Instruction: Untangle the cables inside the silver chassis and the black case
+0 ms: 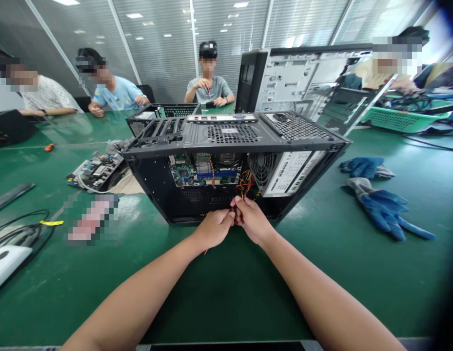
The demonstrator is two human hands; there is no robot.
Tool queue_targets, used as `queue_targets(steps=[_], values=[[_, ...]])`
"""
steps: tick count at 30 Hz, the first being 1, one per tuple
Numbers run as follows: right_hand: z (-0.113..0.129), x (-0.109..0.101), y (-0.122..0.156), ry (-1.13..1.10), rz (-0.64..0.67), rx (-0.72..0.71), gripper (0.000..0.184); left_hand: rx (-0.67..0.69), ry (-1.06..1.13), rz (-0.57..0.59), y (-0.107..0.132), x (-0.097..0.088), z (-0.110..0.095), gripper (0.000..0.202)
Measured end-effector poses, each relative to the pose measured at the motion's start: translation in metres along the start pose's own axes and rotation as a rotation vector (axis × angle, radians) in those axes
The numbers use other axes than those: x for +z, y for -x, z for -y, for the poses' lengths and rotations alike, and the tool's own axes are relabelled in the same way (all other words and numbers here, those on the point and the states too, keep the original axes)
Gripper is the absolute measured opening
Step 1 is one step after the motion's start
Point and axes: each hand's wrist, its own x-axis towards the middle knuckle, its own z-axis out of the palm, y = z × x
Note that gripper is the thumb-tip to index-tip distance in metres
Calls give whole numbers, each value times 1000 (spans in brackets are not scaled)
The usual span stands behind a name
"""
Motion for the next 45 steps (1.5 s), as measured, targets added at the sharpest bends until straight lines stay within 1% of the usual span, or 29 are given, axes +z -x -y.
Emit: queue_targets(steps=[3,5,9,11,16,20,24,31,35,40,45], values=[[-2,1,0,20,-25,-21,35,13,-92,-30,1,1,1,29],[-3,1,0,40,-43,-34,34,18,-109,-50,2,1,2,25],[-5,2,-1,71,-59,-41,32,22,-75,26,0,1,4,27],[-6,1,-2,70,-55,-44,32,20,-88,45,-1,0,4,29],[-9,-1,-4,75,-53,-58,32,17,-193,4,0,3,6,28],[-9,-1,-4,75,-65,-58,33,43,-215,-47,1,6,9,26],[-8,0,-4,56,-63,-45,34,38,-254,-31,0,5,8,28],[-8,-1,-4,48,-37,-54,33,25,-180,24,0,3,4,33],[-7,-3,-4,48,-20,-43,34,31,-175,33,0,0,2,36],[-5,-4,-5,66,-12,-39,34,28,-255,19,0,1,0,36],[-3,-3,-4,65,-25,-37,34,41,-382,8,1,3,0,35]])
